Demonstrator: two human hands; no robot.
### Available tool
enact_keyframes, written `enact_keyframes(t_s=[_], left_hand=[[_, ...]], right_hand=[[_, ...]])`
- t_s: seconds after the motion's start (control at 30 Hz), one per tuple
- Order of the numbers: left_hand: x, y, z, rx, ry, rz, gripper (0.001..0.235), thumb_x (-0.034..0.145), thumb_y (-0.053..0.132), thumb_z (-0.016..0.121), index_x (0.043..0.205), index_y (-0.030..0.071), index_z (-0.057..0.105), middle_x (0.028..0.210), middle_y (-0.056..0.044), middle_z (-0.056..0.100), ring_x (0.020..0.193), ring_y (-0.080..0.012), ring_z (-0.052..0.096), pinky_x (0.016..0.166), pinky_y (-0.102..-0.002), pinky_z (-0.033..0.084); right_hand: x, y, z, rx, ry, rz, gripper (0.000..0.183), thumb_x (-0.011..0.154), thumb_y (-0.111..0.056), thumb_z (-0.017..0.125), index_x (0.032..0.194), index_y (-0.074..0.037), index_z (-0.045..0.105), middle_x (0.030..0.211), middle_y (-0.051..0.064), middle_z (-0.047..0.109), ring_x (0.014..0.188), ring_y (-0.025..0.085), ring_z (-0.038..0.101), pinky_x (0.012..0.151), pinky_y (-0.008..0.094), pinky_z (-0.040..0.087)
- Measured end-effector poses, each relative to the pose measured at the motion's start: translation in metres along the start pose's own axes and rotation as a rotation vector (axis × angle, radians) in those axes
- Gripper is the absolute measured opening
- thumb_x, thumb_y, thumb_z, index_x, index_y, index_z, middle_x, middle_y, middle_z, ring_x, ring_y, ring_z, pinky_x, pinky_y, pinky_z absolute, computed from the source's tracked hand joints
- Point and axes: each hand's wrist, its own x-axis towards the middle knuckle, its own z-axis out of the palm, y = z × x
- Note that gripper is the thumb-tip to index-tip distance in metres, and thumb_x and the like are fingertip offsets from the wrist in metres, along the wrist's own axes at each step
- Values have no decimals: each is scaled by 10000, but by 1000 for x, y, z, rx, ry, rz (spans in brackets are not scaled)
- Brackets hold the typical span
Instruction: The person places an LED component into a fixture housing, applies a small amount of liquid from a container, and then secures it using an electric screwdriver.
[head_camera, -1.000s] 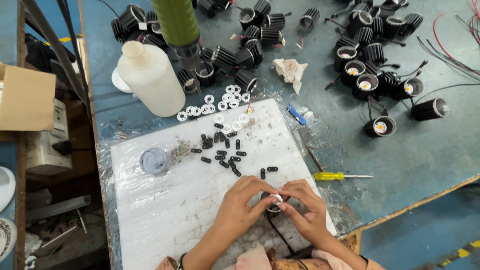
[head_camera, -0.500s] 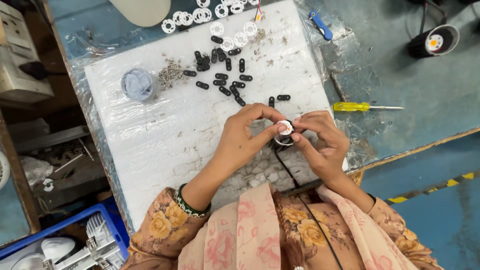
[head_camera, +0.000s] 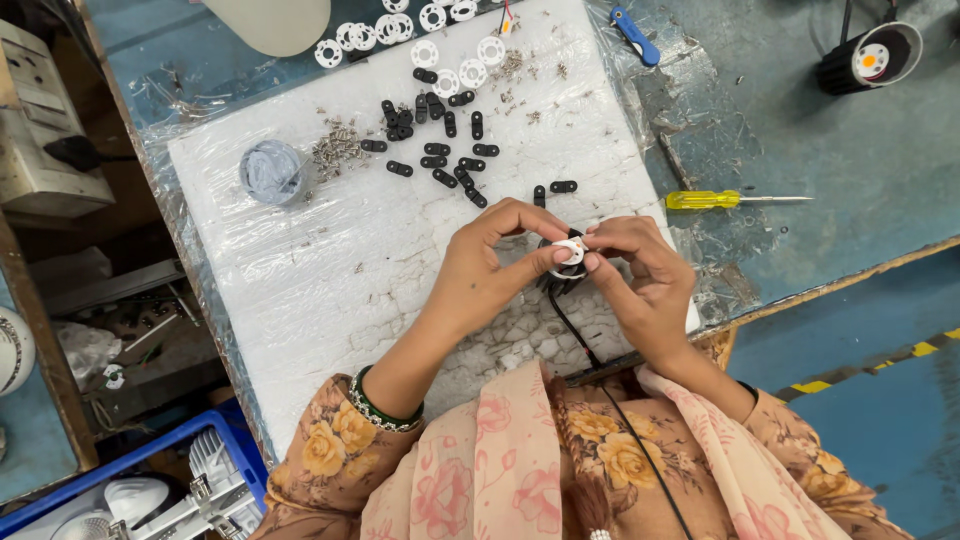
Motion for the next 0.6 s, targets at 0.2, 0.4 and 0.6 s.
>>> enact_keyframes(t_s=[0.2, 0.4, 0.6], left_hand=[[0, 8, 3, 94, 50, -42, 189, 918, 230, 794, 997, 70, 730, 996, -27, 738, 1000, -147, 670, 930, -299, 497], [0, 10, 4, 132, 62, -5, 189, 914, 221, 795, 1004, 66, 735, 988, -34, 744, 989, -154, 671, 922, -298, 498], [-1, 10, 9, 217, 109, 45, 159, 913, 194, 791, 998, 71, 736, 984, -37, 749, 984, -158, 673, 913, -304, 505]], right_hand=[[1, -6, 2, -91, 4, -62, 187, 938, 25, 732, 1124, 25, 719, 1154, 130, 684, 1154, 215, 607, 993, 312, 500], [0, -6, 1, -105, 10, -56, 202, 932, 19, 746, 1131, 29, 715, 1162, 128, 682, 1136, 196, 622, 975, 297, 526], [-1, -5, 1, -46, 14, -30, 220, 937, 17, 732, 1154, 39, 703, 1189, 134, 647, 1087, 172, 639, 942, 274, 549]])
